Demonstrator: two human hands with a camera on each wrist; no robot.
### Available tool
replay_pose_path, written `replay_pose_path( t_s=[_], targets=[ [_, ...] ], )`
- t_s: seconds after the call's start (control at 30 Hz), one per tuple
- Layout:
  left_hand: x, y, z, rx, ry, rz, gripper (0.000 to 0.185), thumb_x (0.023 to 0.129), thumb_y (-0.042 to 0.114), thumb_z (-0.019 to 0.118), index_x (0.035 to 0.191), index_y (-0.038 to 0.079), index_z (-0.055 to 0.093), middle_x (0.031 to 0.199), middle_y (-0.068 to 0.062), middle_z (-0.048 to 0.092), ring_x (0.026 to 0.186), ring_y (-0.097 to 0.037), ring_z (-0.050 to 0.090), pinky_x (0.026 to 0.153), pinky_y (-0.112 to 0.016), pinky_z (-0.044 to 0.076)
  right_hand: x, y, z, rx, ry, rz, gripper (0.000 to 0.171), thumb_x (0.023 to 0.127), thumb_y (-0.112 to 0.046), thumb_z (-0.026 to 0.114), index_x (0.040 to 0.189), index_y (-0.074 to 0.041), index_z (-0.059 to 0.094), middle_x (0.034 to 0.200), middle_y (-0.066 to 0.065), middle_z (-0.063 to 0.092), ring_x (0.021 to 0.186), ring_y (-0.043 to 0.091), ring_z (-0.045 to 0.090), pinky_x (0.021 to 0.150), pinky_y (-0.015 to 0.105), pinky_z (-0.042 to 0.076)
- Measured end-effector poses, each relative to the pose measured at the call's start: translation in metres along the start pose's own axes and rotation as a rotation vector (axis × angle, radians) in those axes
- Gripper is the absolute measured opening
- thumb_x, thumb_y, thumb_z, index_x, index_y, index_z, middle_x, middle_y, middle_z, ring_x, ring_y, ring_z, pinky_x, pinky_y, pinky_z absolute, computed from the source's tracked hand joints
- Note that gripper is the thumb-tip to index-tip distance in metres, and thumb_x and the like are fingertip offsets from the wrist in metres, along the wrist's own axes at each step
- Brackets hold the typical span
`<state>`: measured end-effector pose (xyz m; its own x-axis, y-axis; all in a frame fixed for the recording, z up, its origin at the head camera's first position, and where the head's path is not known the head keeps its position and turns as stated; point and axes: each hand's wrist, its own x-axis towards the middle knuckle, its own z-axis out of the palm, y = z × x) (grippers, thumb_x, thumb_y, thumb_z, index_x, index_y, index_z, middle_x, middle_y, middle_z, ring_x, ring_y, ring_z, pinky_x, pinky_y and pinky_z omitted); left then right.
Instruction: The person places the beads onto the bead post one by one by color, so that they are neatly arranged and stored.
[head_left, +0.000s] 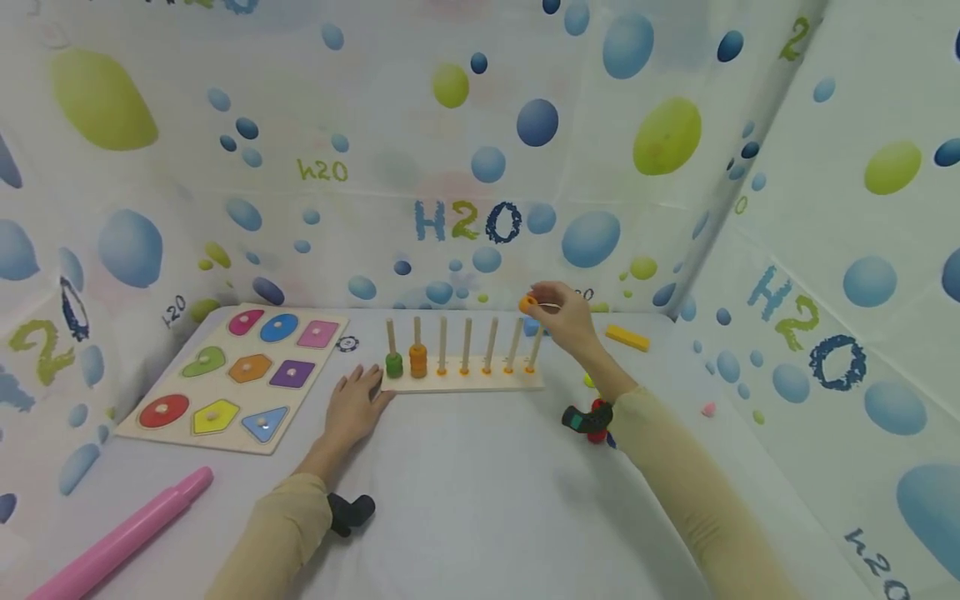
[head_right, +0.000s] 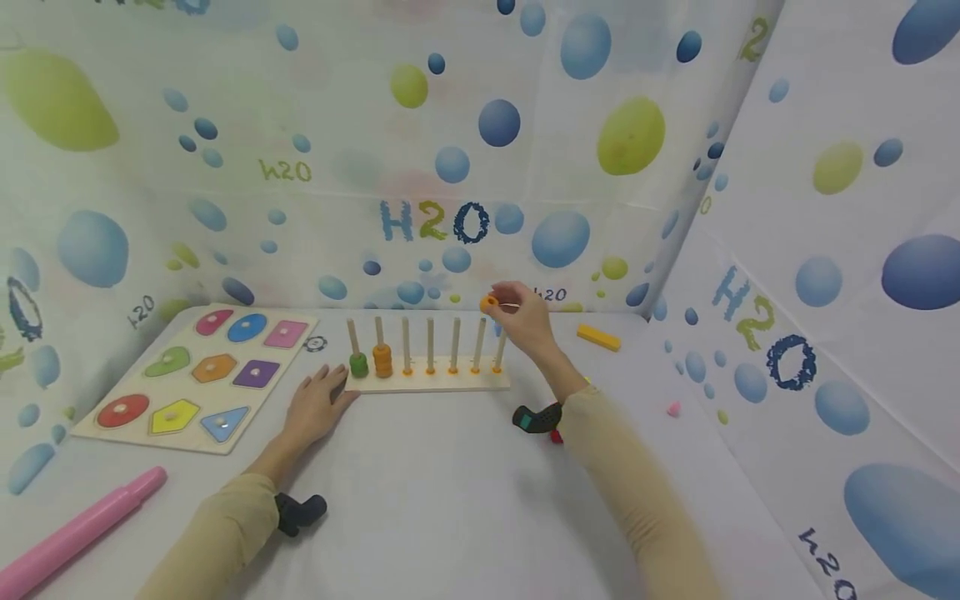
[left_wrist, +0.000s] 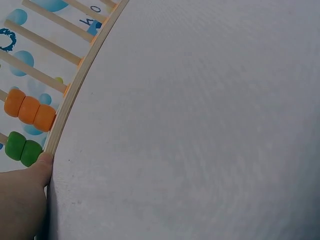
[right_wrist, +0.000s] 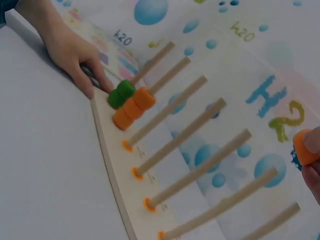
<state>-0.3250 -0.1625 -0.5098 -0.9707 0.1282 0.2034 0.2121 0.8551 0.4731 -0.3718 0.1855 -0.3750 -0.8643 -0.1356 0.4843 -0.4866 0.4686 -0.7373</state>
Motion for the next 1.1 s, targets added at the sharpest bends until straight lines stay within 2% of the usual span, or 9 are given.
replay_pose_path(
  t_s=[0.33, 0.57, 0.8, 1.1],
  targets=[
    [-0.001, 0.001, 0.0, -0.013, 0.011, 0.019, 0.057, 0.095, 0.032, 0.057, 0.137, -0.004, 0.044, 0.142, -0.022, 0.041, 0.136, -0.042, 0.025, 0.113, -0.056, 0.01, 0.024, -0.032, 0.078, 0.126, -0.121, -0.046, 0.033, 0.085, -0.006, 0.07, 0.115, 0.001, 0.06, 0.108, 0.012, 0.065, 0.098, 0.022, 0.063, 0.083, 0.023, 0.053],
    [-0.002, 0.001, -0.001, -0.016, 0.008, 0.013, 0.057, 0.095, 0.032, 0.056, 0.136, -0.005, 0.044, 0.142, -0.021, 0.041, 0.136, -0.042, 0.025, 0.113, -0.055, 0.011, 0.028, -0.054, 0.117, 0.103, -0.236, -0.099, 0.032, 0.087, -0.004, 0.067, 0.117, 0.001, 0.058, 0.11, 0.013, 0.064, 0.099, 0.02, 0.063, 0.082, 0.018, 0.052],
    [-0.002, 0.002, -0.001, -0.01, 0.01, 0.007, 0.057, 0.095, 0.033, 0.057, 0.136, -0.004, 0.046, 0.142, -0.02, 0.042, 0.136, -0.041, 0.026, 0.113, -0.055, 0.011, 0.03, -0.059, 0.136, 0.024, -0.273, -0.155, 0.03, 0.087, -0.005, 0.068, 0.115, 0.0, 0.058, 0.107, 0.01, 0.065, 0.097, 0.017, 0.063, 0.081, 0.016, 0.051],
    [-0.002, 0.0, 0.0, -0.002, 0.023, 0.011, 0.057, 0.094, 0.034, 0.057, 0.136, -0.003, 0.046, 0.141, -0.02, 0.043, 0.136, -0.041, 0.027, 0.113, -0.055, 0.013, 0.032, -0.057, 0.141, -0.015, -0.263, -0.165, 0.029, 0.088, -0.005, 0.066, 0.116, 0.0, 0.058, 0.109, 0.011, 0.065, 0.098, 0.017, 0.063, 0.082, 0.015, 0.051]
  ],
)
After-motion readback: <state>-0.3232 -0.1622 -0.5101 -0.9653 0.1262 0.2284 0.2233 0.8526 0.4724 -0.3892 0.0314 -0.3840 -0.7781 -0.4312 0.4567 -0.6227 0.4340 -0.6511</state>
